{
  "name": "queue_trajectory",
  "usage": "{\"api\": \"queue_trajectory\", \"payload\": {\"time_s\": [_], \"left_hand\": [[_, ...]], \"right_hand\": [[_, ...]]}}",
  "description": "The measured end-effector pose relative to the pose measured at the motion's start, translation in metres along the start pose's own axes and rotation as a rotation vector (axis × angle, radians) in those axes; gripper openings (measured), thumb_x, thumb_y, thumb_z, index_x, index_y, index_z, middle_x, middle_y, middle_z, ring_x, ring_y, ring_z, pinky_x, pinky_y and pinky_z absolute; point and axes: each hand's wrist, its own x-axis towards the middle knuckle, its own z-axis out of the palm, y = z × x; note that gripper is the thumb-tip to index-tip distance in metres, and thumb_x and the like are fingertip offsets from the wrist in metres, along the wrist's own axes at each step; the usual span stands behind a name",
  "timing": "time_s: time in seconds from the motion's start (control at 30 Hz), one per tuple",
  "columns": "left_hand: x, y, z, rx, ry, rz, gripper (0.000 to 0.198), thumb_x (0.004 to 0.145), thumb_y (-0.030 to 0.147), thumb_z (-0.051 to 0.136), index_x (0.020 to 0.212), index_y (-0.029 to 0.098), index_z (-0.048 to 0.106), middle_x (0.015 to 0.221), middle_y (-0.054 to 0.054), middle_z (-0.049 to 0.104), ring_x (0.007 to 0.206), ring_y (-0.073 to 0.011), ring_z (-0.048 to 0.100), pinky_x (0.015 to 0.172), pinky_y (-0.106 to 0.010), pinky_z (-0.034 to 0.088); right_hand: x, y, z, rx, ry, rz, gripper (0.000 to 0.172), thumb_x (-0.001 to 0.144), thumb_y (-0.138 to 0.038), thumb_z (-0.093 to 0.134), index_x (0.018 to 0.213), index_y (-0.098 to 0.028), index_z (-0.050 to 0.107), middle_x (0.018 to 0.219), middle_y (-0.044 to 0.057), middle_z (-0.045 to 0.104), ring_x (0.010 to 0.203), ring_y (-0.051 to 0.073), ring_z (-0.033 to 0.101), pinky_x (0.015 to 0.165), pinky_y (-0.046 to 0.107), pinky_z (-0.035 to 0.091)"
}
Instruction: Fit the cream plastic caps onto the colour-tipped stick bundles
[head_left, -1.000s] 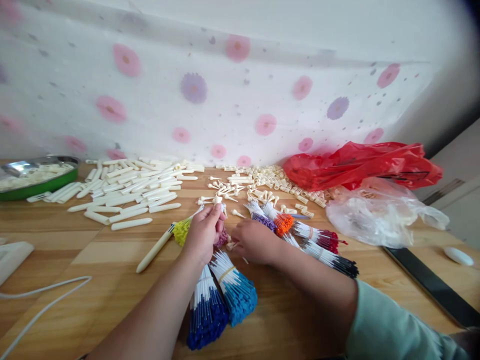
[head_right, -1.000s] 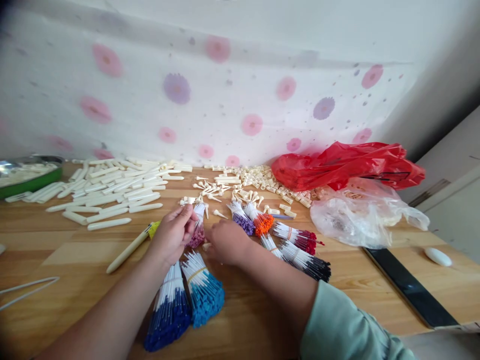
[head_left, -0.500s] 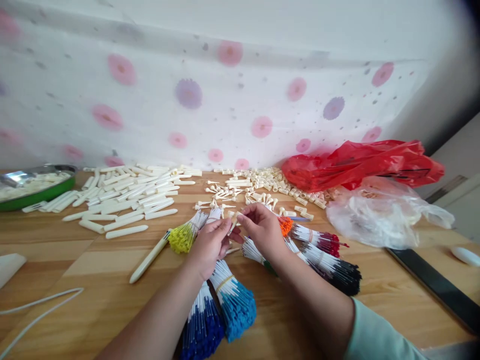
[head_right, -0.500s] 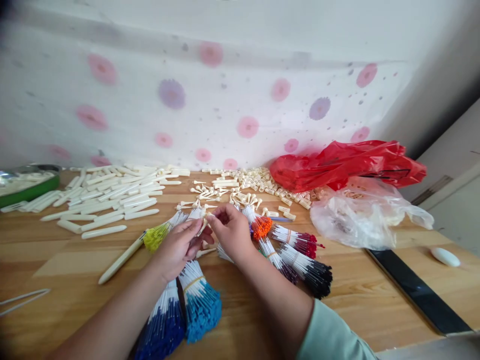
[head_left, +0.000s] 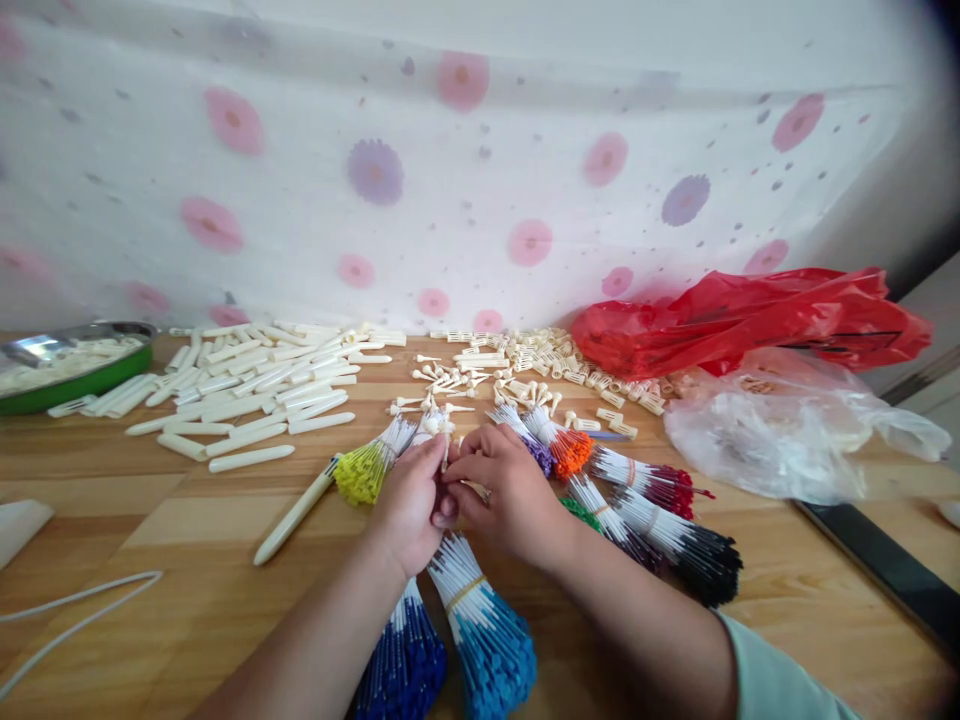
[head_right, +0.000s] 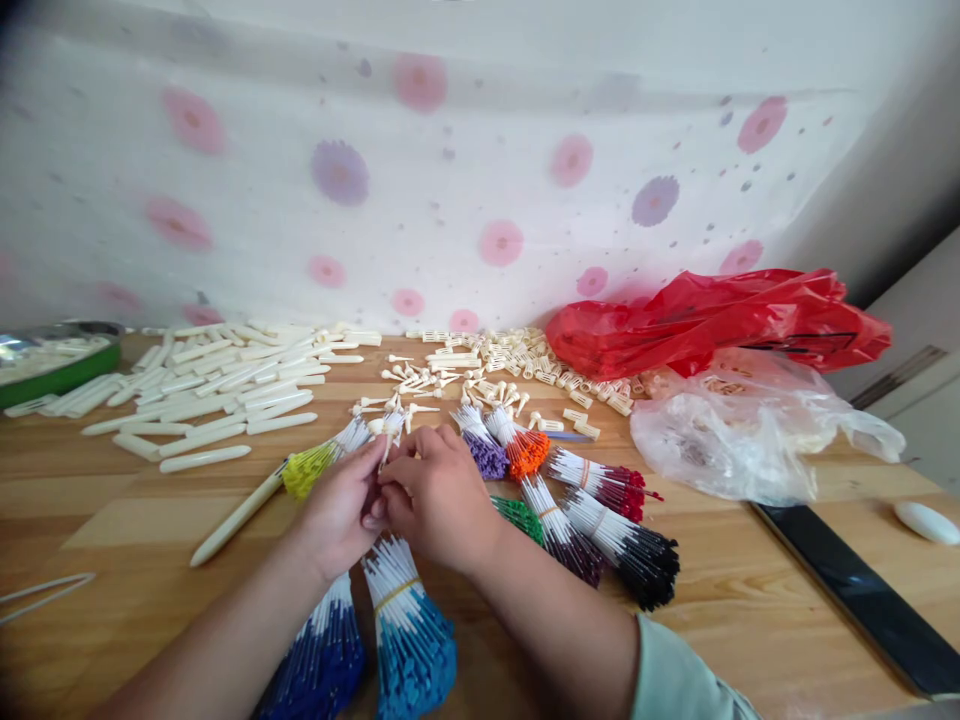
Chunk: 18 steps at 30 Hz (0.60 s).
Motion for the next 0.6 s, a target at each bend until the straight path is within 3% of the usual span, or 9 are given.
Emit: {"api": "queue_trajectory", "payload": {"time_s": [0.23,0.6], "left_hand": [[-0.0053,-0.0037,0.0041,0.131,-0.025,0.097,0.034,0.071,0.044,0.064,0.064,0.018,0.045,0.046,0.009,0.039,0.026,-0.0026,0.033,0.027,-0.013,0.015],[-0.0034,-0.0033,0.002,0.178,-0.038,0.076,0.033,0.073,0.049,0.062,0.07,0.02,0.045,0.048,0.011,0.039,0.024,-0.0014,0.028,0.024,-0.012,0.014]], "right_hand": [[0.0003,0.0017,-0.0088,-0.092,-0.182,-0.048,0.015,0.082,-0.017,0.058,0.077,-0.023,0.07,0.084,0.003,0.054,0.081,0.016,0.045,0.075,0.029,0.036],[-0.0001,0.0042,-0.0065,0.014,-0.119,0.002,0.008,0.077,-0.012,0.06,0.075,-0.017,0.065,0.088,0.003,0.058,0.083,0.016,0.049,0.077,0.029,0.039]]}}
